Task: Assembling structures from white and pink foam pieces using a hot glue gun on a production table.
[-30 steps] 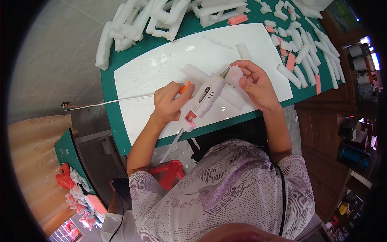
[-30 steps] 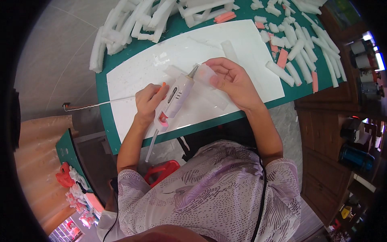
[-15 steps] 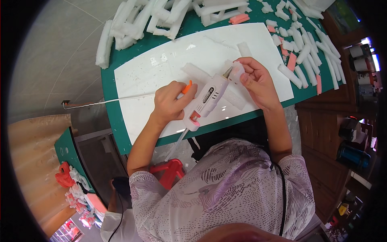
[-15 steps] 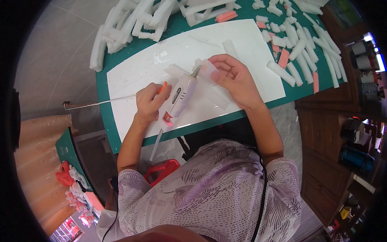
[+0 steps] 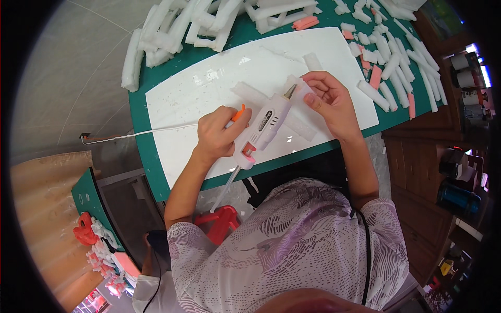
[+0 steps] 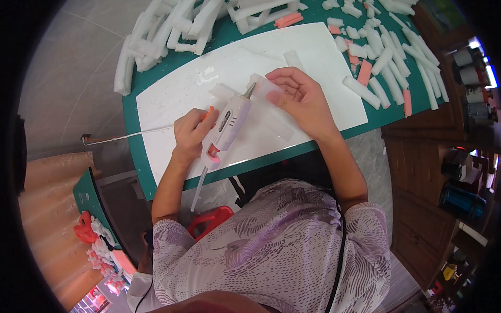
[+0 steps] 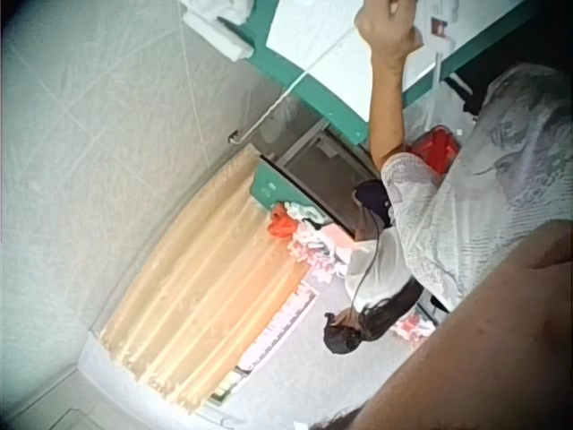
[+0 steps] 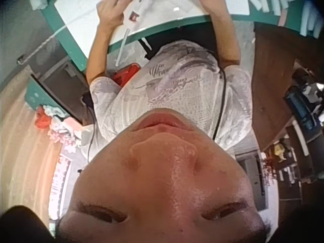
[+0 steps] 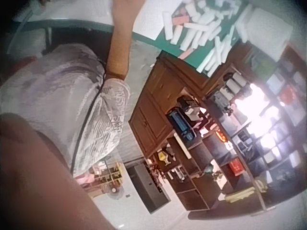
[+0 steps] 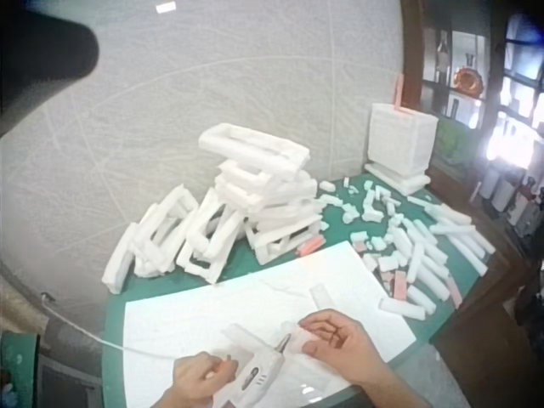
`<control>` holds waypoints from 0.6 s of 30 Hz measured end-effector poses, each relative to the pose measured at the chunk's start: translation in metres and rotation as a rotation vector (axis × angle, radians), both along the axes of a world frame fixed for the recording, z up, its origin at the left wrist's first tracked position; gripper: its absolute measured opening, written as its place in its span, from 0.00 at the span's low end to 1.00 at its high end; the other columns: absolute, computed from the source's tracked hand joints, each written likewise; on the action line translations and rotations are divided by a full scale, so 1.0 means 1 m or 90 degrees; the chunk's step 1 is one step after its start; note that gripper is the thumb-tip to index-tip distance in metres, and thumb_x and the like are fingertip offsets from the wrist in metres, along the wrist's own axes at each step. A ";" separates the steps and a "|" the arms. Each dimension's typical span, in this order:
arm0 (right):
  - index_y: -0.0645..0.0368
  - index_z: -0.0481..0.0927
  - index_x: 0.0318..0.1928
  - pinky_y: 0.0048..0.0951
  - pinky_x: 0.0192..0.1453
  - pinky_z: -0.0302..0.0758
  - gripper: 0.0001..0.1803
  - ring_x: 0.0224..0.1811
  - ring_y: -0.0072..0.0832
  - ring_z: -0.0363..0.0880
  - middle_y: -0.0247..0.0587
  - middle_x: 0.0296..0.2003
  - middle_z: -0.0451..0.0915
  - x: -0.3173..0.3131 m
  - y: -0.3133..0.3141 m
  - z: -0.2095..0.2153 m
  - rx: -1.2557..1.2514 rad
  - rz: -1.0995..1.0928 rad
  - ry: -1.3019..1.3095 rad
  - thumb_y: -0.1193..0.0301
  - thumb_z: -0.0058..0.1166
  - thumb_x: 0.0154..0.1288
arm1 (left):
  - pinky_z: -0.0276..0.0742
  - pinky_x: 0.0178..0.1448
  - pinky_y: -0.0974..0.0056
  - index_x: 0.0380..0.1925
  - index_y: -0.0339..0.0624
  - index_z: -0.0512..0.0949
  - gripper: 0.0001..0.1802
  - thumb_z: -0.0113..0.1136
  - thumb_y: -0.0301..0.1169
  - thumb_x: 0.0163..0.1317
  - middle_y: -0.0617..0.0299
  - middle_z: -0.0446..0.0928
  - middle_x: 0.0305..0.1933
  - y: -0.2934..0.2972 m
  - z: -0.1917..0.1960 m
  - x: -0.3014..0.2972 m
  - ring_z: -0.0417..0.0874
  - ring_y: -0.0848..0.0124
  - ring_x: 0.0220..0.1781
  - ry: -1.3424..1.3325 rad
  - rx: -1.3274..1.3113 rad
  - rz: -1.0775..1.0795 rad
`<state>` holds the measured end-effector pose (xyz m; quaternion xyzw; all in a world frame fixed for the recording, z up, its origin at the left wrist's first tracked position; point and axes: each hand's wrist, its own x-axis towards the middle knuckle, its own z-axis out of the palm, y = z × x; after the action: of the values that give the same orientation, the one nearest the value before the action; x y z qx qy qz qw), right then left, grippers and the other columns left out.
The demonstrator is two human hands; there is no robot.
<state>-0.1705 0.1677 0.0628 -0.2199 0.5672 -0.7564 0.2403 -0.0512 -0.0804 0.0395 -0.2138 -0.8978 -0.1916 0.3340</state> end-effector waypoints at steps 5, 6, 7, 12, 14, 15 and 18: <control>0.66 0.74 0.53 0.21 0.55 0.75 0.20 0.49 0.21 0.78 0.39 0.45 0.80 0.000 -0.001 0.002 0.031 -0.025 0.036 0.81 0.61 0.61 | 0.66 0.22 0.68 0.38 0.39 0.83 0.20 0.67 0.30 0.39 0.60 0.72 0.26 0.001 0.001 0.000 0.74 0.69 0.23 -0.012 0.002 -0.006; 0.66 0.74 0.53 0.21 0.55 0.75 0.20 0.49 0.21 0.78 0.39 0.45 0.80 0.001 -0.002 0.002 0.031 -0.026 0.035 0.81 0.61 0.61 | 0.66 0.22 0.68 0.38 0.39 0.83 0.20 0.67 0.30 0.39 0.59 0.72 0.26 0.000 0.000 0.001 0.74 0.69 0.23 -0.016 -0.001 -0.005; 0.66 0.75 0.53 0.21 0.55 0.75 0.20 0.49 0.21 0.78 0.39 0.45 0.80 0.002 -0.002 0.003 0.025 -0.034 0.038 0.81 0.61 0.60 | 0.66 0.22 0.68 0.38 0.38 0.83 0.20 0.67 0.30 0.39 0.59 0.72 0.26 -0.001 0.000 0.001 0.74 0.69 0.22 -0.020 -0.004 -0.004; 0.67 0.76 0.52 0.22 0.54 0.75 0.19 0.48 0.22 0.79 0.40 0.44 0.80 0.003 -0.002 0.004 0.038 -0.053 0.048 0.82 0.62 0.60 | 0.66 0.21 0.68 0.38 0.39 0.83 0.20 0.67 0.30 0.39 0.59 0.72 0.26 0.001 0.001 -0.001 0.74 0.69 0.22 -0.017 0.007 -0.006; 0.67 0.76 0.51 0.22 0.54 0.76 0.18 0.47 0.22 0.79 0.40 0.44 0.81 0.003 -0.001 0.004 0.036 -0.051 0.036 0.81 0.62 0.60 | 0.66 0.21 0.68 0.38 0.39 0.83 0.20 0.67 0.30 0.39 0.59 0.72 0.26 0.002 0.001 -0.001 0.74 0.69 0.22 -0.019 0.010 -0.006; 0.67 0.76 0.51 0.22 0.54 0.76 0.18 0.47 0.22 0.79 0.40 0.44 0.81 0.003 -0.001 0.005 0.036 -0.052 0.036 0.81 0.62 0.60 | 0.65 0.21 0.68 0.38 0.39 0.83 0.20 0.67 0.30 0.39 0.60 0.72 0.25 0.001 0.000 0.000 0.74 0.69 0.22 -0.022 0.005 -0.003; 0.67 0.76 0.51 0.21 0.53 0.76 0.19 0.46 0.21 0.79 0.40 0.43 0.81 0.003 -0.001 0.009 0.040 -0.058 0.049 0.81 0.63 0.60 | 0.65 0.21 0.68 0.38 0.39 0.83 0.20 0.67 0.30 0.39 0.60 0.72 0.25 0.000 -0.002 0.000 0.74 0.69 0.22 -0.027 0.000 -0.002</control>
<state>-0.1677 0.1667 0.0718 -0.2147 0.6090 -0.7394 0.1904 -0.0512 -0.0808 0.0378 -0.2109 -0.9043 -0.1965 0.3150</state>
